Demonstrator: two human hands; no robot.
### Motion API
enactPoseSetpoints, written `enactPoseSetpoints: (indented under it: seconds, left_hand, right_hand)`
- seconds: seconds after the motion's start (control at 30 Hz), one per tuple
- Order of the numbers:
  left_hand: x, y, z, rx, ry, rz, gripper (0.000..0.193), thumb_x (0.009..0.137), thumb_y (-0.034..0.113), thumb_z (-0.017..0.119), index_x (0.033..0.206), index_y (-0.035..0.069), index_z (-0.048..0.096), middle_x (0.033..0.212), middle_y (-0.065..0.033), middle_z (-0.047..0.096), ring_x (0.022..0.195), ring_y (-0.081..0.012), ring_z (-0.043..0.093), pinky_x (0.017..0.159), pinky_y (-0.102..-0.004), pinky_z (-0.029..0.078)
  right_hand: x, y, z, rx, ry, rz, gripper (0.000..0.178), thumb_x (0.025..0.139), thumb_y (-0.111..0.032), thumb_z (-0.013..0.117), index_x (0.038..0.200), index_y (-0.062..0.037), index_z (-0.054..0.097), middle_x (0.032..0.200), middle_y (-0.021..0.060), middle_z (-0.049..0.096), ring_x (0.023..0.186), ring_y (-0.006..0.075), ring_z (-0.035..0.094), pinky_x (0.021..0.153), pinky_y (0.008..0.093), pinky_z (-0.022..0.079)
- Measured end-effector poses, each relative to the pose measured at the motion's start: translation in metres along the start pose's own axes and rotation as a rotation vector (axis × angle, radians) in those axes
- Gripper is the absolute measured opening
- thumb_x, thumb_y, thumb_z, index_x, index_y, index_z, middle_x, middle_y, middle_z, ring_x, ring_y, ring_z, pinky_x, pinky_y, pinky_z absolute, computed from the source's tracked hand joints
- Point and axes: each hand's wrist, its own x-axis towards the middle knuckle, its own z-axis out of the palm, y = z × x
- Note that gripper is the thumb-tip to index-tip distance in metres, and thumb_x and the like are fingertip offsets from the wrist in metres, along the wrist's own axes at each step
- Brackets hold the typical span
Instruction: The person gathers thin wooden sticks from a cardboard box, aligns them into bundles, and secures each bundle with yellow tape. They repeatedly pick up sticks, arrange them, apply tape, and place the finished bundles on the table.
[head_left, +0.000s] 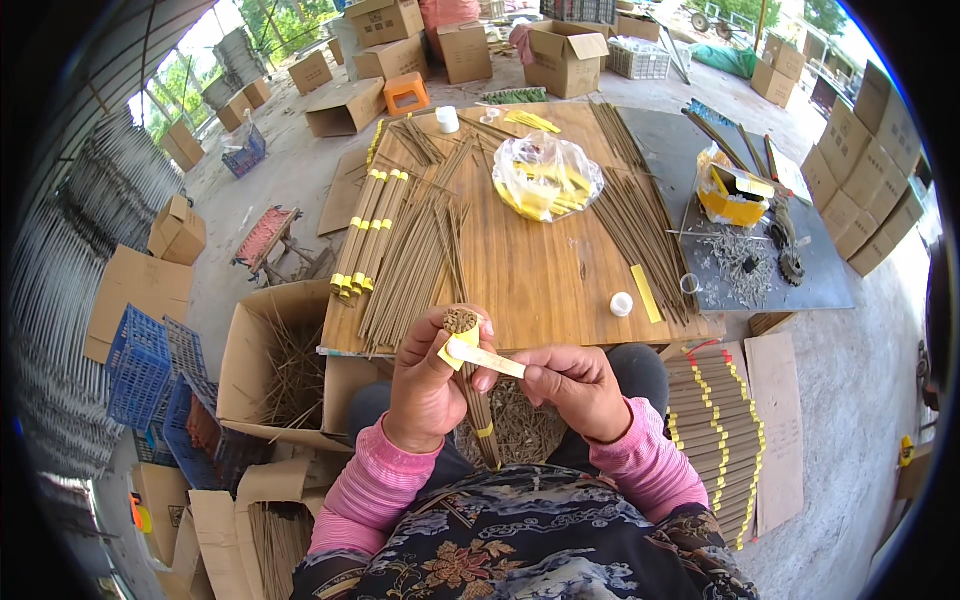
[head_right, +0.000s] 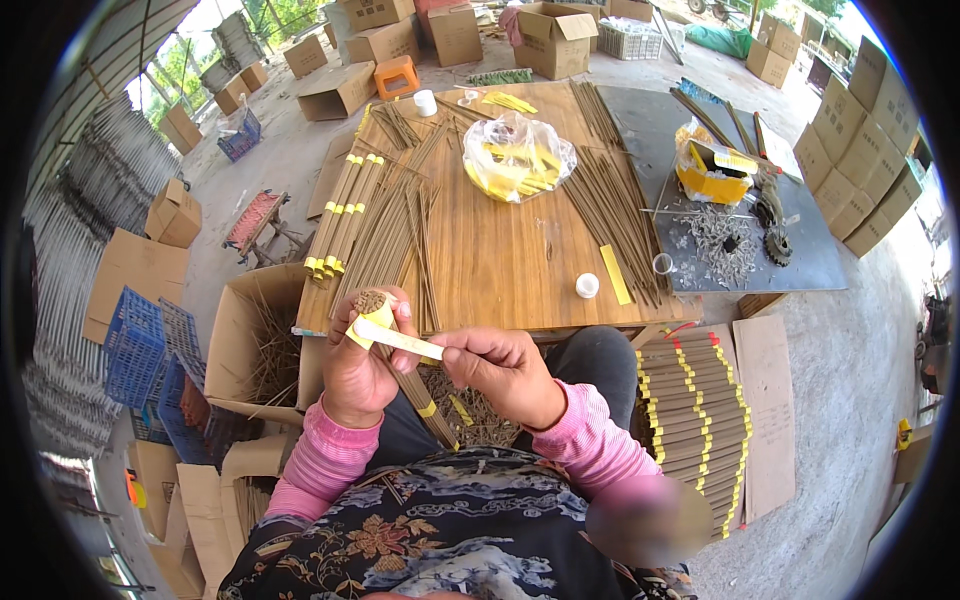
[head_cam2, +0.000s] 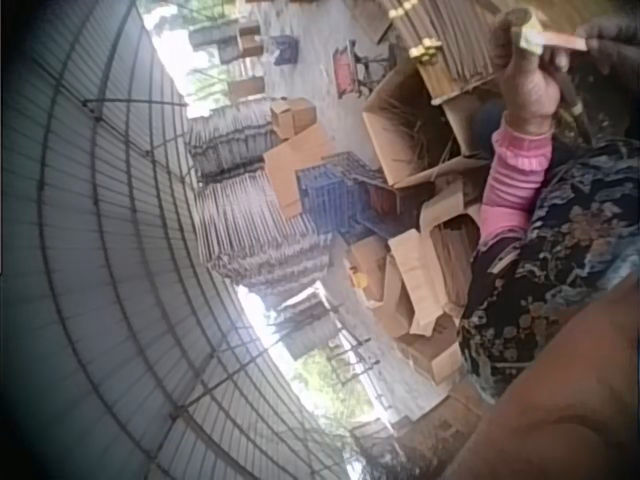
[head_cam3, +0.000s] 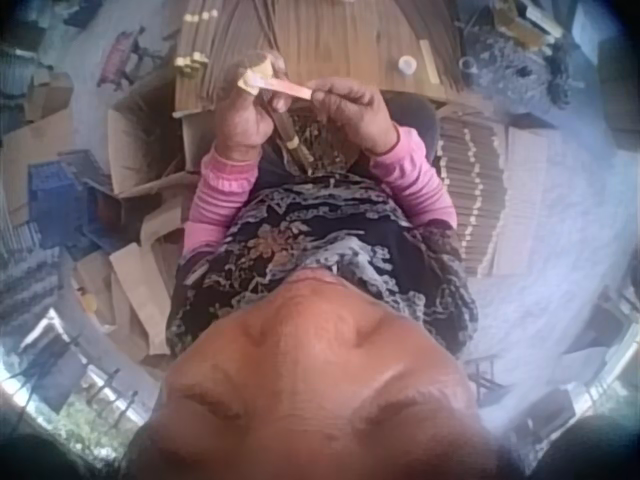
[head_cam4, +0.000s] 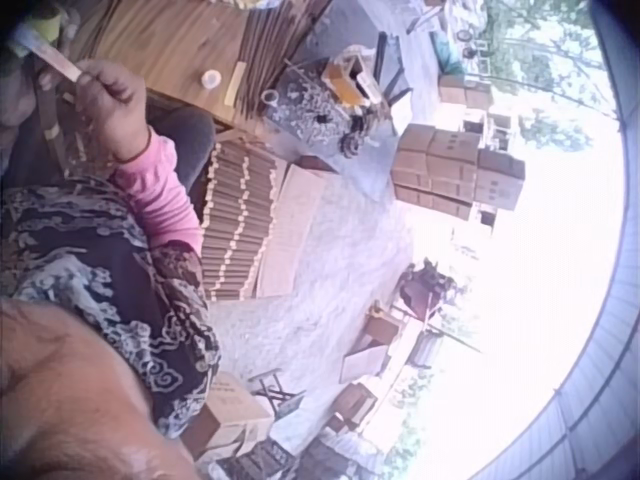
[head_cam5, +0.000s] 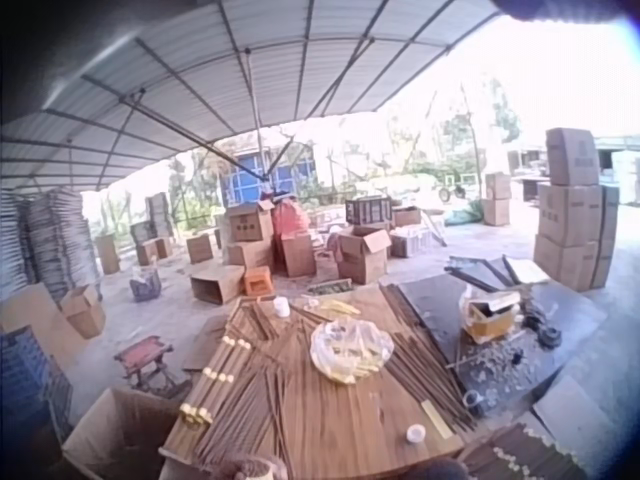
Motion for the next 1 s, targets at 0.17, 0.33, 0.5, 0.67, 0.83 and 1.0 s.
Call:
enactPoseSetpoints:
  seconds: [0.17, 0.33, 0.5, 0.67, 0.83, 1.0]
  left_hand:
    - [0.001, 0.002, -0.001, -0.047, -0.055, -0.012, 0.024, 0.089, 0.022, 0.050, 0.105, 0.004, 0.053, 0.098, -0.0121, 0.053, 0.063, -0.0153, 0.054, 0.051, -0.0237, 0.043]
    - [0.003, 0.000, -0.002, -0.009, -0.059, -0.005, 0.025, 0.089, 0.023, 0.050, 0.105, 0.004, 0.053, 0.098, -0.0120, 0.052, 0.061, -0.0154, 0.053, 0.051, -0.0236, 0.043]
    - [0.006, -0.001, 0.000, -0.024, -0.040, -0.010, 0.024, 0.089, 0.023, 0.051, 0.103, 0.004, 0.054, 0.096, -0.0113, 0.054, 0.059, -0.0153, 0.052, 0.053, -0.0250, 0.042]
    - [0.005, 0.002, -0.006, 0.045, 0.058, 0.037, 0.024, 0.089, 0.025, 0.051, 0.100, 0.004, 0.054, 0.087, -0.0095, 0.054, 0.057, -0.0140, 0.049, 0.051, -0.0239, 0.040]
    - [0.008, -0.009, 0.000, 0.192, 0.057, 0.070, 0.028, 0.089, 0.030, 0.051, 0.098, 0.003, 0.052, 0.083, -0.0083, 0.052, 0.053, -0.0119, 0.046, 0.047, -0.0227, 0.038]
    - [0.013, -0.018, 0.004, 0.278, 0.079, 0.103, 0.027, 0.086, 0.027, 0.056, 0.095, 0.002, 0.051, 0.082, -0.0080, 0.054, 0.055, -0.0119, 0.047, 0.048, -0.0228, 0.039]
  right_hand:
    - [0.000, -0.002, -0.004, 0.097, -0.076, 0.071, 0.021, 0.089, -0.007, 0.049, 0.105, 0.0026, 0.058, 0.071, -0.0018, 0.052, 0.063, 0.0040, 0.044, 0.057, 0.0184, 0.037]
    - [0.002, -0.005, -0.002, 0.072, -0.069, 0.083, 0.019, 0.088, -0.006, 0.050, 0.101, 0.0030, 0.059, 0.068, -0.0013, 0.052, 0.062, 0.0049, 0.044, 0.055, 0.0190, 0.035]
    - [-0.006, -0.011, -0.008, 0.027, -0.148, 0.063, 0.020, 0.088, -0.006, 0.049, 0.103, 0.0021, 0.059, 0.069, -0.0018, 0.053, 0.062, 0.0033, 0.045, 0.056, 0.0178, 0.036]
    - [-0.004, -0.004, -0.059, -0.513, 0.531, -0.386, 0.020, 0.087, -0.004, 0.050, 0.104, 0.0005, 0.060, 0.075, 0.0023, 0.056, 0.065, 0.0072, 0.048, 0.057, 0.0205, 0.039]
    - [-0.015, 0.060, -0.172, -1.294, 0.843, -0.417, 0.019, 0.077, 0.002, 0.057, 0.095, -0.0008, 0.062, 0.074, 0.0153, 0.055, 0.067, 0.0282, 0.055, 0.060, 0.0322, 0.044]
    - [-0.011, 0.081, -0.190, -1.372, 0.877, -0.347, 0.016, 0.071, 0.003, 0.057, 0.087, -0.0008, 0.061, 0.076, 0.0167, 0.055, 0.070, 0.0336, 0.055, 0.061, 0.0375, 0.045]
